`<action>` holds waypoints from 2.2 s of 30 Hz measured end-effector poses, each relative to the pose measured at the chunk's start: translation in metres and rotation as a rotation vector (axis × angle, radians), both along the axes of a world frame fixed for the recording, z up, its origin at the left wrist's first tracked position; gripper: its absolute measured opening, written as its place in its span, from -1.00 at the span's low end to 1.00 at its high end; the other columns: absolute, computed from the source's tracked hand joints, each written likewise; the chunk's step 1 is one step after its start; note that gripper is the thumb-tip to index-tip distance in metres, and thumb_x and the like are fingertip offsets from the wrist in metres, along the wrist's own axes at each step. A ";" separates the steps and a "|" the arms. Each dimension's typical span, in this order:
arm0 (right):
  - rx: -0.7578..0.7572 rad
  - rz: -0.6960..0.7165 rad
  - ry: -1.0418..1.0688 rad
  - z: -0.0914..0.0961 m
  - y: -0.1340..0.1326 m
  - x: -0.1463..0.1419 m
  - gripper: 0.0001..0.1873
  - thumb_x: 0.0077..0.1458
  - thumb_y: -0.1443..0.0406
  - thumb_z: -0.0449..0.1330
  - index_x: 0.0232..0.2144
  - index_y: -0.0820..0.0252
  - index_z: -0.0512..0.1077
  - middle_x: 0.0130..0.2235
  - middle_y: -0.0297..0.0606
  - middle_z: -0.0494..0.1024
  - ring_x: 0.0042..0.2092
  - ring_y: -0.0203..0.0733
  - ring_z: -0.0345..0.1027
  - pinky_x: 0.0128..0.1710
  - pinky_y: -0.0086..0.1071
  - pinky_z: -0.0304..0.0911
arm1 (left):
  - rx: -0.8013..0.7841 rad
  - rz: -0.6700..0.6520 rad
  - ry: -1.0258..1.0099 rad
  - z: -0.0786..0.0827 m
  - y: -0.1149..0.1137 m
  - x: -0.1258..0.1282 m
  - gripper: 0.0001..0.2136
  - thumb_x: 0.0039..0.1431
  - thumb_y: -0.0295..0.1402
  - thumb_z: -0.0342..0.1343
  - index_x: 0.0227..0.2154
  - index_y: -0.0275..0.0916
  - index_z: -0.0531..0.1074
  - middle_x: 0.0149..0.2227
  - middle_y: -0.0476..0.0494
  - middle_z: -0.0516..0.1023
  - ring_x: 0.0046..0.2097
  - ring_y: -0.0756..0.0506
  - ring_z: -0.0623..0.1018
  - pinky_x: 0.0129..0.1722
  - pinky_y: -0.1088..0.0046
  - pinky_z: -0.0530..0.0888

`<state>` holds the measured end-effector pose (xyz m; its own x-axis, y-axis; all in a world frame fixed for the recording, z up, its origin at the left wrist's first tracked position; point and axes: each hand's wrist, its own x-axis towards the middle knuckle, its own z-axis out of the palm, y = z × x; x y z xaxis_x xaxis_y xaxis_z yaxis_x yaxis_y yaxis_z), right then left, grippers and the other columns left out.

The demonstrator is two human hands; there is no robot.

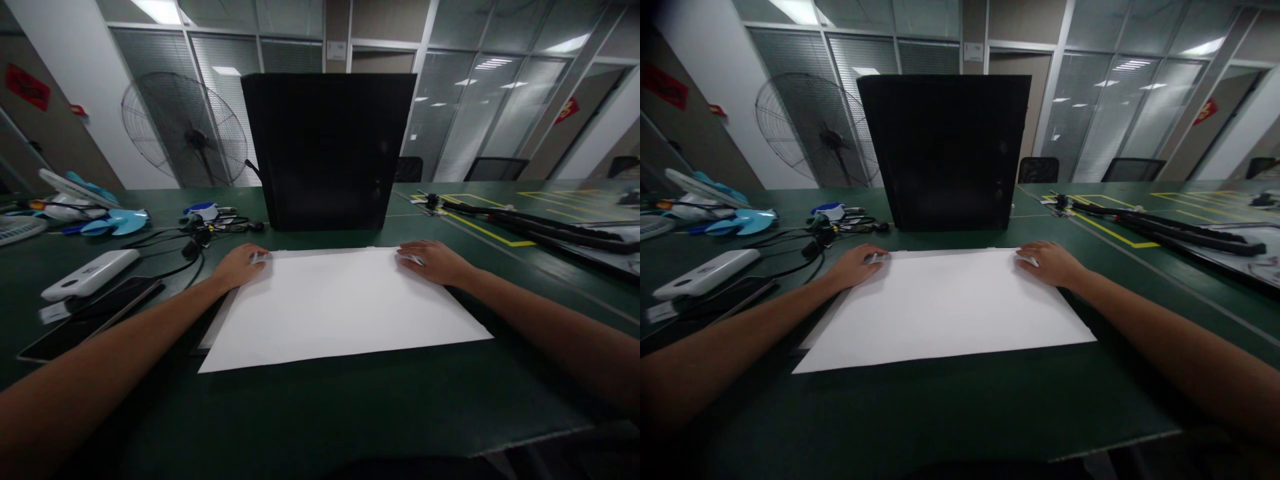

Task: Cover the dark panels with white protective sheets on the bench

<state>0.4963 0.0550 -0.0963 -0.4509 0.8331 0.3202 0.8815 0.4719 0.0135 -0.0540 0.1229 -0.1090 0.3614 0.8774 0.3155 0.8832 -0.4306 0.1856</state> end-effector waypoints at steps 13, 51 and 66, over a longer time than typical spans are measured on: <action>-0.208 0.103 0.231 -0.020 0.021 0.035 -0.29 0.29 -0.17 0.10 0.30 0.05 0.44 0.32 -0.12 0.43 0.32 0.16 0.32 0.38 0.10 0.15 | -0.096 0.144 -0.154 0.004 0.001 -0.003 -0.59 0.18 -0.22 0.10 0.05 -0.12 0.63 0.04 -0.06 0.70 -0.02 -0.20 0.65 0.04 0.34 0.50; -0.164 0.066 0.283 -0.032 0.034 0.024 -0.33 0.32 -0.16 -0.01 0.26 0.01 0.45 0.29 -0.11 0.46 0.30 0.11 0.34 0.36 0.08 0.17 | -0.061 0.139 -0.119 0.011 -0.009 0.006 -0.60 0.20 -0.14 0.08 -0.02 -0.12 0.67 0.05 -0.12 0.70 0.05 -0.26 0.65 0.10 0.30 0.49; -0.211 0.020 0.289 -0.025 0.036 0.022 -0.26 0.26 -0.19 0.08 0.31 0.04 0.40 0.30 -0.11 0.45 0.29 0.15 0.35 0.35 0.10 0.19 | -0.035 0.117 -0.052 0.008 -0.010 0.008 -0.58 0.26 -0.12 0.04 0.05 -0.11 0.62 0.10 -0.13 0.67 0.10 -0.25 0.62 0.15 0.29 0.48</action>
